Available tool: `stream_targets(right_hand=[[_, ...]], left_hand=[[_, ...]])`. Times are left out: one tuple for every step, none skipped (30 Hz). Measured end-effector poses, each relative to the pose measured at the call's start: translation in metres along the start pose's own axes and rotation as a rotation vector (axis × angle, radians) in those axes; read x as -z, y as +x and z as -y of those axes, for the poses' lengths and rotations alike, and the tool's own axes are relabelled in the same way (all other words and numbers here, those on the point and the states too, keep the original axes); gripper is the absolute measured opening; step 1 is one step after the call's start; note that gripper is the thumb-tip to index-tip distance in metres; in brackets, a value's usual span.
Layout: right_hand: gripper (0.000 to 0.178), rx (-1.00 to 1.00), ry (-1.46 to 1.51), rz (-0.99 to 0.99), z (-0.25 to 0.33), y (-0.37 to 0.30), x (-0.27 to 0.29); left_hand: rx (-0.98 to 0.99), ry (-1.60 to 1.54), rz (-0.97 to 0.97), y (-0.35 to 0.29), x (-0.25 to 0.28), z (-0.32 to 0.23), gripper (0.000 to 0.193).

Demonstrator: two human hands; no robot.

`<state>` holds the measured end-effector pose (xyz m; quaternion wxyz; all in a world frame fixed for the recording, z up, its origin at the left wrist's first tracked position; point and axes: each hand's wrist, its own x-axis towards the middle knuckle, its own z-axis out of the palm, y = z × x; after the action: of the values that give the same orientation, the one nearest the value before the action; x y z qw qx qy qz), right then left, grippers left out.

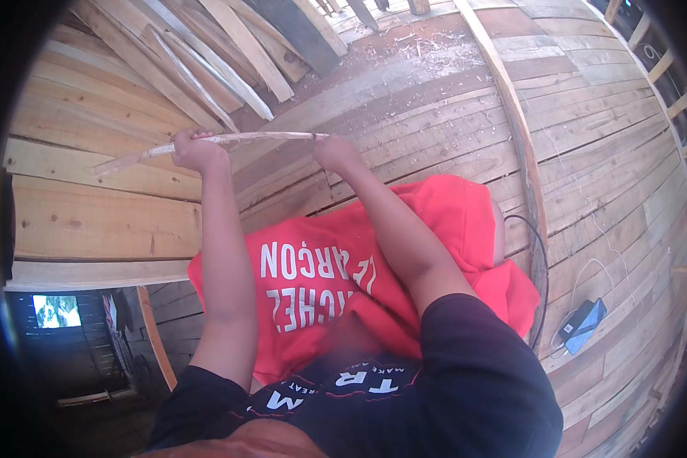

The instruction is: The person carves a long, thin piece of wood using a knife. They hold the wood in their left hand and use the knife in their right hand to shave off thin strips of wood, refining the shape of the piece. The person works steadily, rotating the wood to access different sides.

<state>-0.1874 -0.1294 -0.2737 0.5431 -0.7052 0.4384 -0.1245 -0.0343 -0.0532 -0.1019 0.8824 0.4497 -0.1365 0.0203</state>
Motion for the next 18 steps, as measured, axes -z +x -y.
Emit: stream_targets(right_hand=[[0.052,0.045,-0.006,0.044,0.027,-0.015,0.006],[0.052,0.088,-0.011,0.083,0.04,-0.022,0.009],[0.053,0.053,0.039,-0.007,0.027,-0.017,0.007],[0.054,0.016,0.089,-0.088,0.006,-0.009,-0.002],[0.055,-0.008,0.135,-0.162,-0.013,-0.001,-0.012],[0.055,-0.029,0.132,-0.172,-0.03,0.008,-0.014],[0.055,-0.043,0.135,-0.181,-0.043,0.018,-0.016],[0.055,-0.054,0.139,-0.19,-0.045,0.026,-0.016],[0.055,-0.006,0.077,-0.138,-0.03,0.023,-0.014],[0.055,0.037,0.007,-0.072,-0.006,0.01,-0.008],[0.055,0.086,-0.064,-0.02,0.01,0.005,-0.003],[0.055,0.094,0.001,-0.061,0.01,0.007,-0.004],[0.055,0.096,0.065,-0.093,0.005,0.008,-0.008],[0.055,0.098,0.129,-0.123,-0.001,0.007,-0.012],[0.056,0.126,-0.021,-0.125,-0.032,0.01,-0.018],[0.057,0.159,-0.169,-0.158,-0.08,0.024,-0.018],[0.058,0.195,-0.314,-0.188,-0.101,0.038,-0.012],[0.057,0.153,-0.259,-0.187,-0.086,0.041,-0.009]], left_hand=[[-0.009,0.0,0.002,-0.001,0.002,-0.001,0.018],[-0.027,-0.003,0.003,-0.002,-0.003,-0.002,0.017],[-0.029,-0.009,0.012,-0.005,-0.014,0.0,0.017],[-0.033,-0.006,0.015,-0.01,-0.018,0.002,0.017],[-0.041,0.024,0.024,-0.013,-0.019,0.005,0.017],[-0.049,0.041,0.039,-0.016,-0.026,0.007,0.016],[-0.066,0.056,0.055,-0.016,-0.035,0.006,0.016],[-0.085,0.046,0.053,-0.014,-0.043,0.007,0.016],[-0.104,0.053,0.037,-0.01,-0.042,0.008,0.017],[-0.119,0.07,0.006,-0.008,-0.034,0.011,0.018],[-0.131,0.077,0.043,-0.006,-0.035,0.013,0.019],[-0.136,0.079,0.084,-0.004,-0.042,0.014,0.02],[-0.138,0.089,0.118,-0.005,-0.044,0.014,0.021],[-0.131,0.126,0.137,-0.006,-0.047,0.016,0.018],[-0.124,0.151,0.162,-0.009,-0.056,0.017,0.016],[-0.118,0.152,0.208,-0.017,-0.074,0.016,0.014],[-0.148,0.142,0.231,-0.024,-0.087,0.016,0.013],[-0.188,0.156,0.238,-0.026,-0.09,0.015,0.012]])
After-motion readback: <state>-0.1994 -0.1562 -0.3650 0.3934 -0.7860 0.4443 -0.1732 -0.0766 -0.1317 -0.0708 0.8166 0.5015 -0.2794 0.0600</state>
